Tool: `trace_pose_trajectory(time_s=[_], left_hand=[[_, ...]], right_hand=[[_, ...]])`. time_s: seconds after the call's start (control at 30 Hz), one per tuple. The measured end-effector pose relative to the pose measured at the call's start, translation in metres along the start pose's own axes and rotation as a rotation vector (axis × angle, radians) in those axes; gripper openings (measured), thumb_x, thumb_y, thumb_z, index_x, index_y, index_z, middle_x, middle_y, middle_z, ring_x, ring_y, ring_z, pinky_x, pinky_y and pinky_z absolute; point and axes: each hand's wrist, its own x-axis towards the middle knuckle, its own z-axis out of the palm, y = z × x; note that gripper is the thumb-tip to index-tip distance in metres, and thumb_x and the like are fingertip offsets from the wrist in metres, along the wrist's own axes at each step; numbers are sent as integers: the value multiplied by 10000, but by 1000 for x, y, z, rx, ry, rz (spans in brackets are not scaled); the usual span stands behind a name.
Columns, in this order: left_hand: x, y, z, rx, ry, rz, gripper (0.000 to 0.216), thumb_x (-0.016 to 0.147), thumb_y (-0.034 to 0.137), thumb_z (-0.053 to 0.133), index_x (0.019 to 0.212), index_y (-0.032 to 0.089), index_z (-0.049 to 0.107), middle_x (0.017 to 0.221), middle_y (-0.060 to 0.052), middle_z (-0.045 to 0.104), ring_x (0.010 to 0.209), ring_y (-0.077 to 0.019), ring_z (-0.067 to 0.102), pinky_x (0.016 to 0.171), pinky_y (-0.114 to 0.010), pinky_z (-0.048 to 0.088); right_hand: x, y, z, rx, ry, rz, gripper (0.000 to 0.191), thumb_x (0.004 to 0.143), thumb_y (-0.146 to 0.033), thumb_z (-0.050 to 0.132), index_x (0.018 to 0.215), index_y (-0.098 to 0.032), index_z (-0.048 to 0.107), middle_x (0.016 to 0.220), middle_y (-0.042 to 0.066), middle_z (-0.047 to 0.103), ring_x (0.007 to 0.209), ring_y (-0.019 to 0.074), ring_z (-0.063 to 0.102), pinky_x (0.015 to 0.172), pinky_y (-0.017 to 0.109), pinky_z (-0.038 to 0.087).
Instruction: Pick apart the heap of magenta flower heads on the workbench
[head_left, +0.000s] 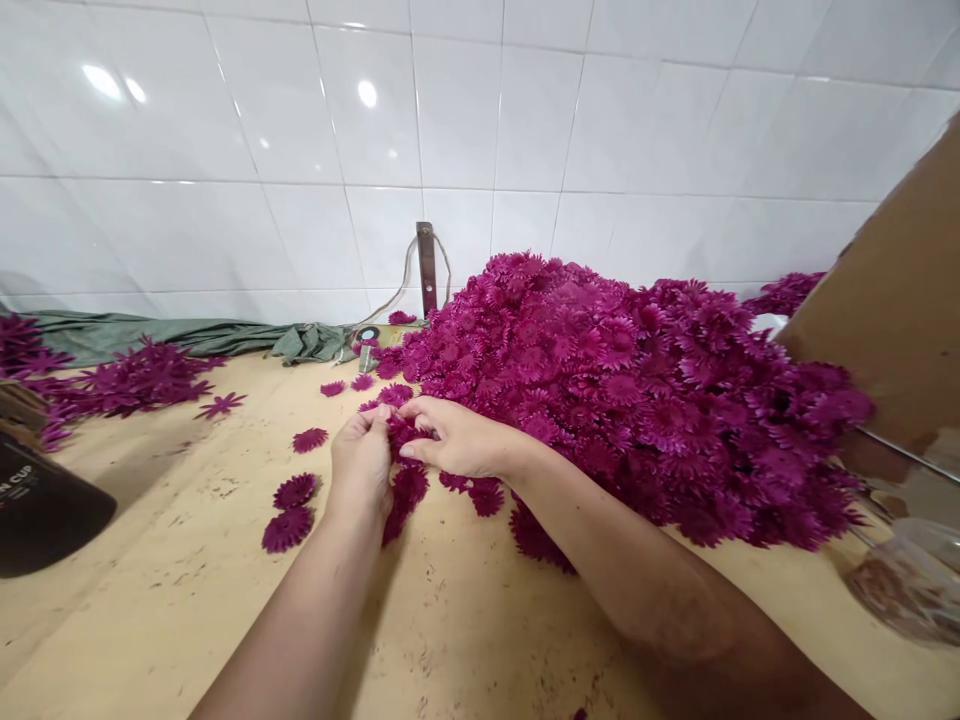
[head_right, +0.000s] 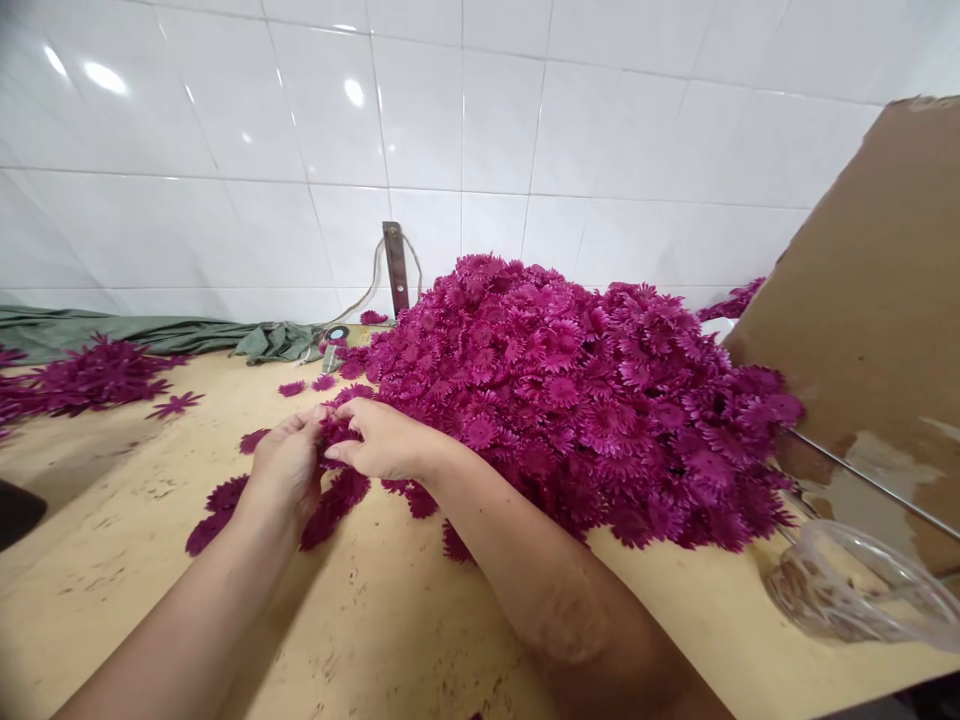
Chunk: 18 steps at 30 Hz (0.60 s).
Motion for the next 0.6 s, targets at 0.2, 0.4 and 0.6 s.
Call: trace_pose_trajectory(time_s=[0.2,0.4,0.6], left_hand=[[8,7,-5,-45,149,-2,87,639,90,499,591,156,470,470,71,424,398,-51,368,403,-173,277],[11,16,-14,-86,46,-32,104,741,98,458,659,152,493,508,39,482,413,-68,459,394,-168,326],[0,7,-3,-131,-123,-241,251,872,266,359,684,167,493,533,6,526,387,-82,476,368,-180,346]], right_hand=[[-15,-23,-19,-166,-245,53,388,754,-141,579,1135,-94,525,1160,148,575,1082,232,548,885,325,453],[-19,-28,-37,-228,-61,65,299,758,-168,583,1054,-126,604,1176,107,588,1112,203,533,930,294,406],[-4,-4,-29,-177,162,175,92,758,-147,565,818,-112,624,781,28,634,709,119,571,692,241,428]])
